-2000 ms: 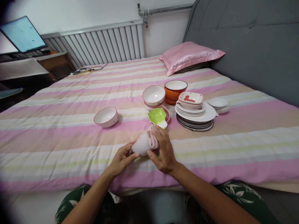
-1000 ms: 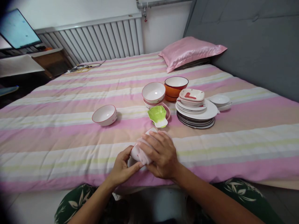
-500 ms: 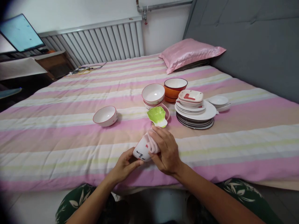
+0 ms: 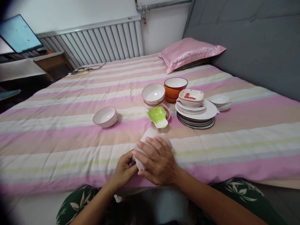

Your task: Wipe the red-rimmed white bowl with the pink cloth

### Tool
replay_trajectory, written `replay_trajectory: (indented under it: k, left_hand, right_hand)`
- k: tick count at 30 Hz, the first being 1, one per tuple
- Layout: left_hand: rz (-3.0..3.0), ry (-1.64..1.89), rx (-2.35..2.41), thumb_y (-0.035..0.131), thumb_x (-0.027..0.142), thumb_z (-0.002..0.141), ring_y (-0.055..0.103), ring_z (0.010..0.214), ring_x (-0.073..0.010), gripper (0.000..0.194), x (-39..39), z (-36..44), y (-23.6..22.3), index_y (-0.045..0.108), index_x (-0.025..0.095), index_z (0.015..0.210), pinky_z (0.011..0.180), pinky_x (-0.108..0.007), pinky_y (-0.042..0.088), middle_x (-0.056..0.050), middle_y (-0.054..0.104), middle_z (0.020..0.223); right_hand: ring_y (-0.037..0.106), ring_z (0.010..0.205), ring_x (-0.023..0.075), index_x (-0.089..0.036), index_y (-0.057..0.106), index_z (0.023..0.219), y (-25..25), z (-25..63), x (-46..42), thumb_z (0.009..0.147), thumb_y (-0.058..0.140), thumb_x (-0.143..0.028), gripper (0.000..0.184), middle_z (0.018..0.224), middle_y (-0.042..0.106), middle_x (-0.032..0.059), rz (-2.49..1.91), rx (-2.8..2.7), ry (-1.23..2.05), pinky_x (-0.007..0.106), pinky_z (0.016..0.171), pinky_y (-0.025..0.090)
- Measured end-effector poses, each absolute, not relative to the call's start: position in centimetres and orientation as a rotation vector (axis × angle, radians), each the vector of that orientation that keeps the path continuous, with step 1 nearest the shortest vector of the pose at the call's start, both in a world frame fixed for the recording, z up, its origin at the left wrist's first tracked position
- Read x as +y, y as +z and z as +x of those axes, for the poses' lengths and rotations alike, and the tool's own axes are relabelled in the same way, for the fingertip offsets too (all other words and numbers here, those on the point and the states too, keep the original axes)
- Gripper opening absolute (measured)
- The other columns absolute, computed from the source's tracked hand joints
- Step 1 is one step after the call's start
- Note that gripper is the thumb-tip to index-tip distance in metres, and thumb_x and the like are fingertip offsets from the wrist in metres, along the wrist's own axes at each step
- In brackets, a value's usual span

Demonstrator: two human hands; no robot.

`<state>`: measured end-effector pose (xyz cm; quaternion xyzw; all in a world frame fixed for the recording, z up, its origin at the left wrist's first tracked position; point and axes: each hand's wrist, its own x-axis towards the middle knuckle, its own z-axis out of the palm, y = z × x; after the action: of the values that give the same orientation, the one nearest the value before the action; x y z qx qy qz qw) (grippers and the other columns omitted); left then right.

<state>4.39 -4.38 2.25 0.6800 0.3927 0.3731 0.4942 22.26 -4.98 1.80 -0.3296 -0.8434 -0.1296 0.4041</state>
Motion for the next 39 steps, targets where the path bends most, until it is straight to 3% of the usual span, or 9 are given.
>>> replay_trajectory:
  k: [6, 11, 15, 22, 25, 29, 32, 35, 39]
  left_hand:
    - [1.634, 0.867, 0.943, 0.067, 0.038, 0.074, 0.051, 0.068, -0.0149, 0.025, -4.2, 4.4, 1.9, 0.059, 0.014, 0.078, 0.066, -0.025, 0.043, -0.001, 0.059, 0.073]
    - [1.788, 0.855, 0.975, 0.069, 0.029, 0.074, 0.056, 0.091, -0.0219, 0.021, -3.5, 4.2, 1.6, 0.065, 0.016, 0.090, 0.091, -0.037, 0.040, -0.008, 0.066, 0.093]
    - [1.797, 0.807, 0.952, 0.060, 0.030, 0.082, 0.056, 0.086, -0.0202, 0.018, -3.1, 3.9, 1.5, 0.064, 0.015, 0.091, 0.083, -0.033, 0.044, -0.008, 0.064, 0.091]
    - [1.707, 0.804, 0.913, 0.059, 0.035, 0.083, 0.054, 0.075, -0.0164, 0.022, -3.7, 4.1, 1.8, 0.063, 0.013, 0.081, 0.073, -0.027, 0.044, -0.004, 0.061, 0.078]
    - [1.674, 0.835, 0.928, 0.059, 0.035, 0.082, 0.048, 0.066, -0.0133, 0.024, -3.9, 4.2, 2.1, 0.059, 0.013, 0.072, 0.064, -0.024, 0.042, -0.001, 0.056, 0.068]
    - [1.648, 0.892, 0.909, 0.055, 0.034, 0.081, 0.047, 0.065, -0.0140, 0.021, -3.9, 4.0, 2.1, 0.057, 0.014, 0.075, 0.063, -0.025, 0.042, -0.002, 0.056, 0.069]
    - [1.649, 0.890, 0.923, 0.054, 0.031, 0.080, 0.048, 0.065, -0.0146, 0.017, -4.0, 4.1, 2.1, 0.057, 0.015, 0.076, 0.062, -0.025, 0.043, -0.001, 0.056, 0.069]
    - [1.660, 0.914, 0.901, 0.054, 0.032, 0.081, 0.049, 0.066, -0.0148, 0.018, -3.9, 4.3, 2.1, 0.056, 0.015, 0.076, 0.064, -0.025, 0.043, -0.001, 0.056, 0.071]
    - [1.704, 0.875, 0.915, 0.056, 0.034, 0.083, 0.050, 0.069, -0.0146, 0.021, -3.9, 4.6, 2.3, 0.058, 0.014, 0.078, 0.067, -0.025, 0.042, -0.002, 0.058, 0.073]
  right_hand:
    - [0.043, 0.124, 0.0295, -0.026, 0.050, 0.128, 1.6, 22.2, -5.0, 0.082, 0.055, -0.038, 0.048, 0.129, 0.056, 0.0061, -0.925, -2.053, -0.335, 0.052, 0.104, 0.031]
    - [0.042, 0.125, 0.0320, -0.022, 0.042, 0.135, 1.6, 22.8, -4.2, 0.083, 0.055, -0.036, 0.055, 0.133, 0.051, 0.0106, -1.007, -1.946, -0.250, 0.053, 0.100, 0.035]
    - [0.041, 0.126, 0.0324, -0.021, 0.038, 0.137, 1.1, 22.9, -4.0, 0.085, 0.051, -0.037, 0.056, 0.135, 0.048, 0.0118, -1.009, -1.901, -0.207, 0.054, 0.100, 0.036]
    - [0.038, 0.127, 0.0335, -0.017, 0.033, 0.139, 0.7, 22.8, -4.3, 0.085, 0.050, -0.039, 0.062, 0.136, 0.046, 0.0150, -0.976, -1.926, -0.264, 0.056, 0.100, 0.035]
    - [0.038, 0.128, 0.0313, -0.019, 0.040, 0.136, 0.8, 22.2, -5.0, 0.086, 0.048, -0.042, 0.055, 0.133, 0.051, 0.0116, -0.976, -1.993, -0.323, 0.053, 0.104, 0.032]
    - [0.041, 0.126, 0.0263, -0.024, 0.053, 0.126, 0.8, 21.1, -6.2, 0.084, 0.053, -0.037, 0.043, 0.128, 0.057, 0.0017, -0.918, -2.118, -0.460, 0.049, 0.112, 0.021]
    - [0.046, 0.122, 0.0262, -0.027, 0.057, 0.122, 0.8, 20.7, -6.5, 0.082, 0.056, -0.034, 0.040, 0.127, 0.058, -0.0025, -0.862, -2.175, -0.493, 0.046, 0.112, 0.024]
    - [0.048, 0.121, 0.0272, -0.029, 0.055, 0.123, 1.2, 21.1, -6.1, 0.083, 0.054, -0.034, 0.041, 0.126, 0.059, -0.0014, -0.899, -2.173, -0.467, 0.049, 0.108, 0.030]
    - [0.044, 0.125, 0.0294, -0.027, 0.053, 0.125, 2.3, 22.2, -4.7, 0.083, 0.055, -0.034, 0.043, 0.131, 0.055, 0.0059, -1.029, -2.060, -0.355, 0.054, 0.106, 0.026]
